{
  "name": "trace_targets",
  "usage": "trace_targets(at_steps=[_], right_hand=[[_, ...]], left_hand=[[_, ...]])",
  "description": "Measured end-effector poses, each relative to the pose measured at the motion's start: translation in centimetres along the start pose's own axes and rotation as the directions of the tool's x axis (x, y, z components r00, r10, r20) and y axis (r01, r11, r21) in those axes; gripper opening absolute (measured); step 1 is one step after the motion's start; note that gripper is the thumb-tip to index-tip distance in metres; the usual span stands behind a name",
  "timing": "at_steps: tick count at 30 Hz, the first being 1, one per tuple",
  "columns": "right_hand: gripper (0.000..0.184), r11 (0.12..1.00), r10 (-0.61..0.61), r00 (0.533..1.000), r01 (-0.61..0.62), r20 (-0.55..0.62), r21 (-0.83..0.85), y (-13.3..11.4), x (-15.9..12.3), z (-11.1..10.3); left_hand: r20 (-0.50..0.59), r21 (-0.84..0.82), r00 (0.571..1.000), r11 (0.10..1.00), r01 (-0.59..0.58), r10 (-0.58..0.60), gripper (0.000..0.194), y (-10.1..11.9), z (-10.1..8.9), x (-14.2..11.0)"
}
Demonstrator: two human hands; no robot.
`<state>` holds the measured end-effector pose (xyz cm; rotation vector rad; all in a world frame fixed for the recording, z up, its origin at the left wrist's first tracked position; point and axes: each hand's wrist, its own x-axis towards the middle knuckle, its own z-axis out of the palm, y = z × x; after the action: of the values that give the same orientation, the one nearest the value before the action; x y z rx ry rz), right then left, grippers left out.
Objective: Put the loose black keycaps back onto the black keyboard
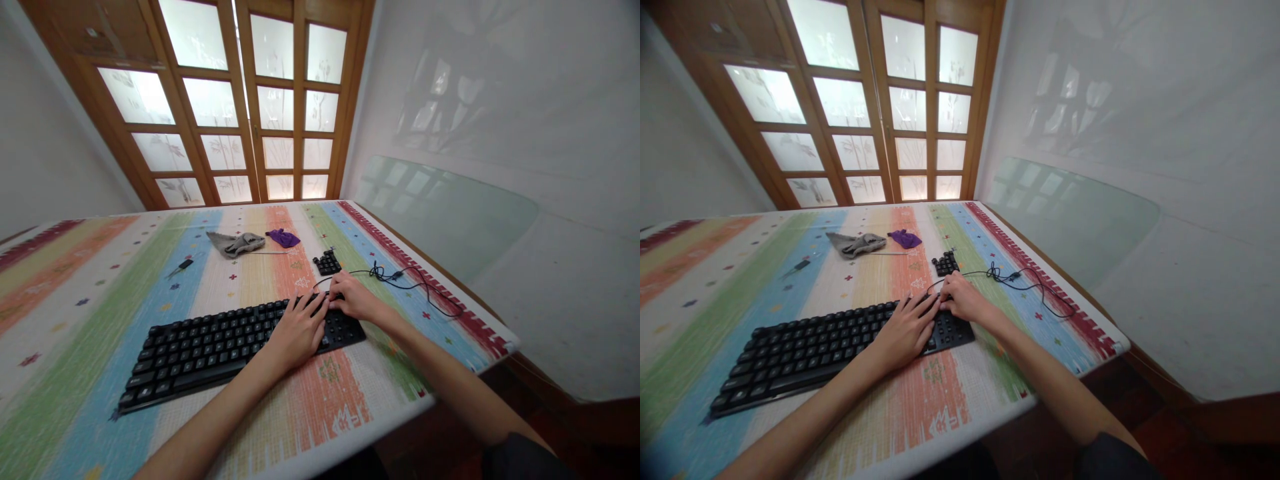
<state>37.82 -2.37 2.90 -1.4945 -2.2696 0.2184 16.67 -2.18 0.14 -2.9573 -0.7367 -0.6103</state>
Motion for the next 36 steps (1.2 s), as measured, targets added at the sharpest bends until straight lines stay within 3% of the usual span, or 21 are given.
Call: trace_targets(at_steps=[5,11,15,17,19,22,28,36], right_hand=[[0.011,0.999,0.012,1.000,-0.012,-0.004,0.039,0.6,0.1,0.1],[0.010,0.971,-0.144,0.989,0.145,-0.018,0.193,2.3,0.0,-0.3],[0.015,0.928,-0.188,0.976,0.212,-0.105,0.307,4.1,0.6,-0.7],[0.014,0.942,-0.115,0.984,0.152,-0.139,0.300,5.2,1.5,-1.1],[0.013,0.982,0.039,0.984,-0.006,-0.176,0.189,6.4,2.7,-1.4],[0.018,0.982,0.188,0.951,-0.184,-0.246,0.036,7.7,4.9,-1.6],[0.019,0.963,0.236,0.943,-0.260,-0.236,-0.073,8.6,8.4,-0.7],[0.022,0.917,0.332,0.920,-0.367,-0.210,-0.156,8.9,10.5,0.5]], left_hand=[[0.001,-0.009,1.000,1.000,-0.002,0.002,0.039,0.0,0.1,0.0],[-0.019,-0.024,1.000,1.000,0.007,-0.008,0.044,0.0,0.2,-0.1],[-0.011,-0.026,1.000,1.000,-0.008,0.008,0.046,0.0,0.0,-0.1],[-0.006,-0.025,0.999,0.999,-0.048,0.048,0.042,0.1,-0.1,0.0],[-0.013,-0.031,0.996,0.996,-0.088,0.088,0.038,0.1,-0.1,0.0],[-0.039,-0.047,0.995,0.995,-0.093,0.091,0.037,0.1,0.1,-0.1],[-0.041,-0.029,0.996,0.997,-0.075,0.074,0.036,0.0,0.4,-0.1],[-0.033,-0.052,0.997,0.996,-0.069,0.067,0.035,0.1,0.3,-0.1]])
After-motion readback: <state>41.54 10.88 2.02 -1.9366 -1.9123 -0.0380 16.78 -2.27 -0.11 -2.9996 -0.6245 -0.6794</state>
